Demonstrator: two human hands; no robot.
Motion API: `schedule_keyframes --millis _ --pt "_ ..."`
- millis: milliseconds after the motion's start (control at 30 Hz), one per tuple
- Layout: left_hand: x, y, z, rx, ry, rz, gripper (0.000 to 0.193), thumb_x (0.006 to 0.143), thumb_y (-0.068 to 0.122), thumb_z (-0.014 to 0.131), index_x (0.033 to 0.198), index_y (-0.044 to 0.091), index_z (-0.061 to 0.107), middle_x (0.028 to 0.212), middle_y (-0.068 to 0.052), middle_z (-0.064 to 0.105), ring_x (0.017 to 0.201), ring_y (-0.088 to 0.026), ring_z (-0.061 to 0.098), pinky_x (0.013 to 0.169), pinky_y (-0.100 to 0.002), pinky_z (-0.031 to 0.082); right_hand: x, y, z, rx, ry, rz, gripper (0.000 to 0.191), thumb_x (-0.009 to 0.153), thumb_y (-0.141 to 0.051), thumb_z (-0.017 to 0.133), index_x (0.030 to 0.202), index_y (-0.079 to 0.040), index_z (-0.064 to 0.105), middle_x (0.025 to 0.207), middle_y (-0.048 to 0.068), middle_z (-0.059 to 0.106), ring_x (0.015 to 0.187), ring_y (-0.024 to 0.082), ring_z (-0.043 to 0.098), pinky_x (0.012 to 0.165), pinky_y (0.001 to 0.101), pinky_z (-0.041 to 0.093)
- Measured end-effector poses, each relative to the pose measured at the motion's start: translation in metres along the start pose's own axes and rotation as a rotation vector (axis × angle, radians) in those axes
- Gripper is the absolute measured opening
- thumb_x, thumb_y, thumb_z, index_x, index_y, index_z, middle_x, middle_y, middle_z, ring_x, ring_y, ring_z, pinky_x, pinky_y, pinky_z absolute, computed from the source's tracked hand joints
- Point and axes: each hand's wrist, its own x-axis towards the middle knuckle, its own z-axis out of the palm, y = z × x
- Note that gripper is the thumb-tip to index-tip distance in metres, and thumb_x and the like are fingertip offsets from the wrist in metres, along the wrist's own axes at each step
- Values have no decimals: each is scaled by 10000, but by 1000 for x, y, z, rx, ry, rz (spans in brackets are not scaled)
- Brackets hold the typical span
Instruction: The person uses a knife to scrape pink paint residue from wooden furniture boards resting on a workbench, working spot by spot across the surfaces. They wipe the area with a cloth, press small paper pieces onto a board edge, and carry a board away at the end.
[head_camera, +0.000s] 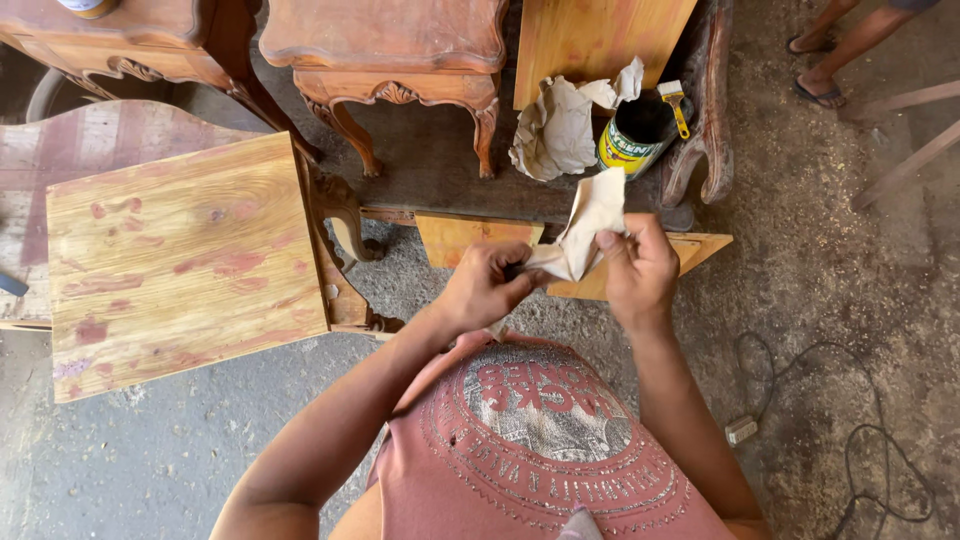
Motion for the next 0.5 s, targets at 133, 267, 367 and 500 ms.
schedule_keyframes --millis 133,267,367,500 --pt "18 5 -14 -85 128 290 524 921 215 813 1268 -67 541 1112 -117 668 1013 -143 581 828 -309 483 7 2 -15 350 -206 196 131 1086 -141 631 1087 -21 579 979 24 679 886 64 604 839 239 516" --pt "49 10 10 -183 51 -45 317 882 233 846 998 -12 683 849 -72 668 775 -72 555 669 -270 512 16 10 -9 225 -280 133 149 1051 -119 647 1100 15 602 945 32 670 843 76 602 755 238 504" --pt "65 7 17 -490 248 -14 192 971 180 773 951 -5 726 846 -26 697 764 -50 562 662 -258 483 23 13 -1 96 -125 156 164 1064 -137 667 1066 11 597 897 23 661 779 63 582 685 221 487" --pt "70 -1 1 -614 327 88 73 971 84 701 946 19 721 877 21 731 805 -16 601 700 -227 516 19 14 0 16 3 216 198 1065 -155 685 1065 14 583 868 15 655 724 54 552 640 209 449"
